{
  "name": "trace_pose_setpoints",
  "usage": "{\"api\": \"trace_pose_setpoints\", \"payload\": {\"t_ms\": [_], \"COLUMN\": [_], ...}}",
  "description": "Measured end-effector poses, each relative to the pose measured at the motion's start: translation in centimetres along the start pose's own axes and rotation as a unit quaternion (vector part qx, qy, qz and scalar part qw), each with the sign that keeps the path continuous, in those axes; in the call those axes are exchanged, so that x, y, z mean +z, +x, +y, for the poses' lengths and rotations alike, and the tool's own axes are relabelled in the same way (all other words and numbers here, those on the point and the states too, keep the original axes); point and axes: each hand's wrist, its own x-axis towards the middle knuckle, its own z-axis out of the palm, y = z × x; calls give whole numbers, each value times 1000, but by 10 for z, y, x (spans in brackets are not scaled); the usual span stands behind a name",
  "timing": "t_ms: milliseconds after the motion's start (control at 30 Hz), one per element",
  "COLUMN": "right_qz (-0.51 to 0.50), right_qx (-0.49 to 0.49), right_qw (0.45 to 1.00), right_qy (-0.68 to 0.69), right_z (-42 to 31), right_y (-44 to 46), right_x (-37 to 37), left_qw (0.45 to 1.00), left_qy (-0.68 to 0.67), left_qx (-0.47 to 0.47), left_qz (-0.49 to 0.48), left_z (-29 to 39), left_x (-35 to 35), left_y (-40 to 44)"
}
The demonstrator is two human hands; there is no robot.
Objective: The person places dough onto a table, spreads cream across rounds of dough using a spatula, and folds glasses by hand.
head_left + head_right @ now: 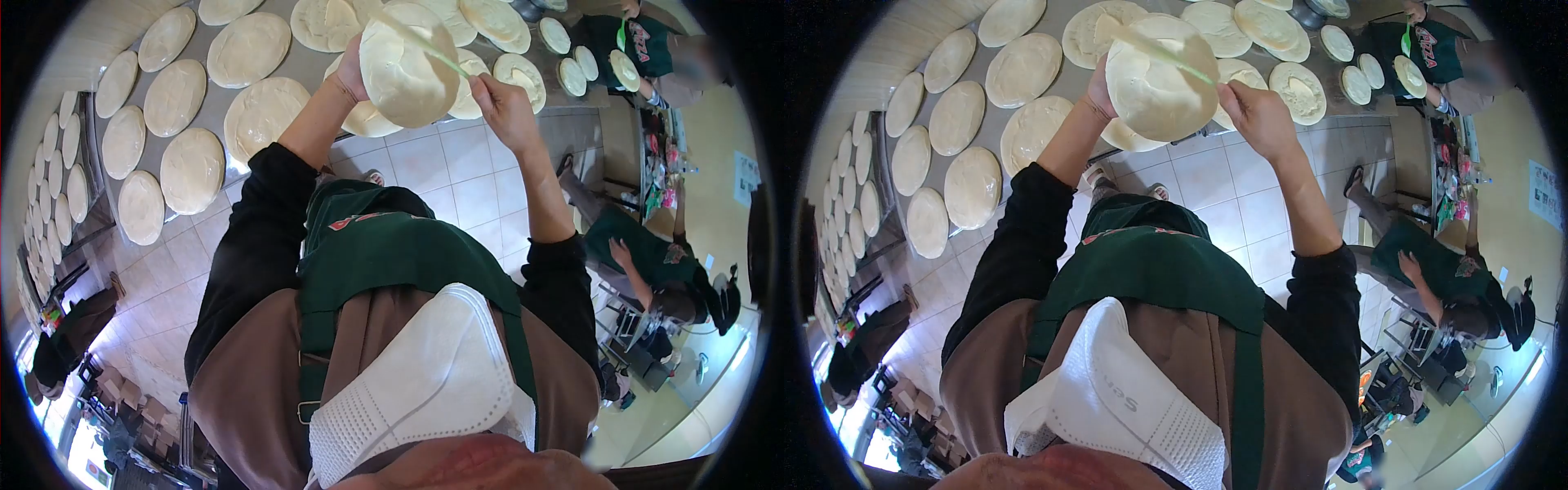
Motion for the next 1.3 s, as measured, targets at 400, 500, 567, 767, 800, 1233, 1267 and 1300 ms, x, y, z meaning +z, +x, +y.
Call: {"api": "trace_pose_setpoints", "payload": {"t_ms": [400,500,567,767,800,1233,1267,1300], "right_qz": [-52,-2,-36,-128,-127,-61,-66,-65], "right_qx": [-65,-41,-92,-126,-125,-76,-105,-105], "right_qw": [996,998,991,972,972,994,991,991], "right_qy": [-26,-42,-94,-150,-150,-48,-57,-57], "right_z": [10,8,9,0,5,31,30,32], "right_y": [-6,0,1,-17,-18,-22,-25,-24], "right_x": [-24,-22,-20,-24,-24,3,-1,-4], "left_qw": [997,995,994,995,995,997,997,996], "left_qy": [48,55,48,32,53,67,67,68], "left_qx": [-64,-84,-96,-88,-79,-10,-11,-5], "left_qz": [23,23,15,15,40,47,47,59], "left_z": [15,14,11,23,23,53,56,59], "left_x": [2,-1,4,-18,-17,-70,-70,-69], "left_y": [0,5,8,11,11,10,9,8]}}
